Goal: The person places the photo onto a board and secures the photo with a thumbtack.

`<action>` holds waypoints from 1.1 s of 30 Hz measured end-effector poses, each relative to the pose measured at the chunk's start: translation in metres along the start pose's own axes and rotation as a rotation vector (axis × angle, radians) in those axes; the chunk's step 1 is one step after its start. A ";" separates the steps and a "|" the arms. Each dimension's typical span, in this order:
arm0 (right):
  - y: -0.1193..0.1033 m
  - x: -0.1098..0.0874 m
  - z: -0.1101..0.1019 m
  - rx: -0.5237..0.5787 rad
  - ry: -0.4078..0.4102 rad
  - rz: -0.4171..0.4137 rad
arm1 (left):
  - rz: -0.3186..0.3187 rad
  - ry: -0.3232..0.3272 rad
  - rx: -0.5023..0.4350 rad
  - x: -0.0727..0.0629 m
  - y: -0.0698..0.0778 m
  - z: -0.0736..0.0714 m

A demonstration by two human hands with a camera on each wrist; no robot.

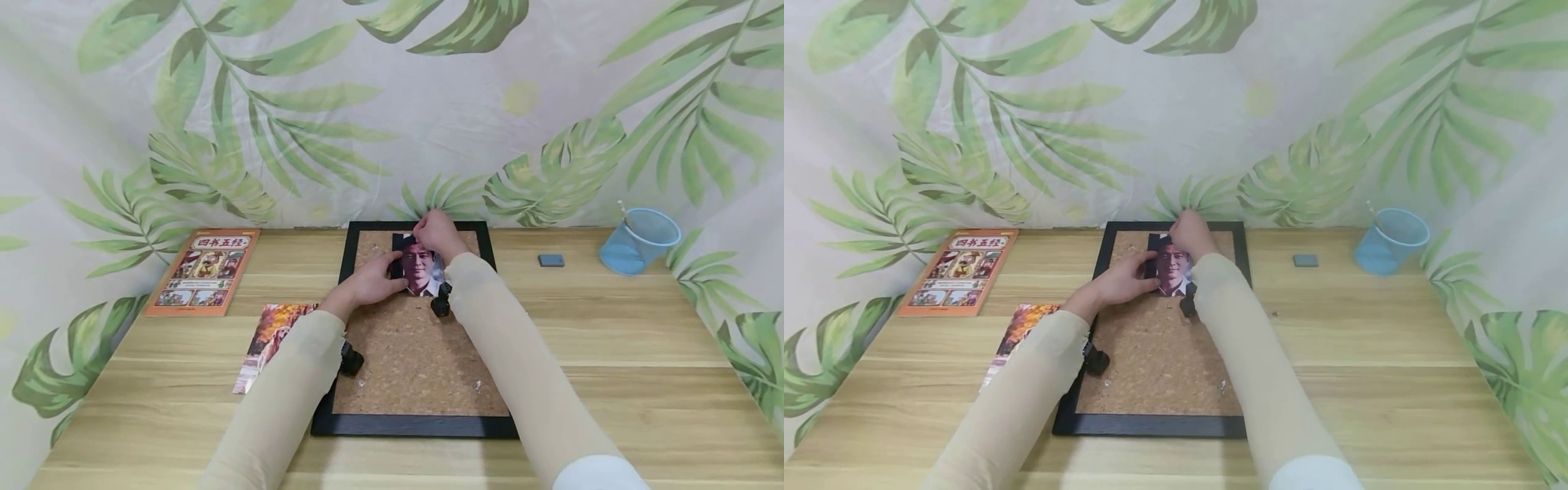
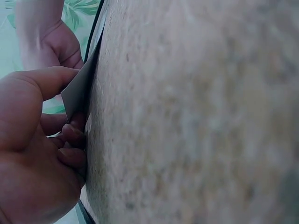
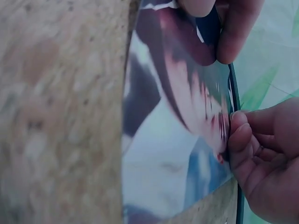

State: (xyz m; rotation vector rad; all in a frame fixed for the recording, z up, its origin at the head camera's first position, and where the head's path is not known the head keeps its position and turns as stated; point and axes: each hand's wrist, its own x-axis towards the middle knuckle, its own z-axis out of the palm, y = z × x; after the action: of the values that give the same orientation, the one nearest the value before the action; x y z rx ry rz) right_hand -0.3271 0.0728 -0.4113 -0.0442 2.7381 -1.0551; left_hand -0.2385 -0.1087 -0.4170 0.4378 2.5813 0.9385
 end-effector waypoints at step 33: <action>0.012 -0.017 -0.002 0.105 -0.006 0.078 | -0.060 0.054 -0.081 -0.007 0.007 0.001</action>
State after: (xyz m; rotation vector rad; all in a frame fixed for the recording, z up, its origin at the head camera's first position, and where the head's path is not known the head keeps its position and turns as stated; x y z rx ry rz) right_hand -0.3104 0.0854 -0.4148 0.0748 2.6512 -1.1735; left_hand -0.2310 -0.1057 -0.4110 0.3156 2.5780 1.0437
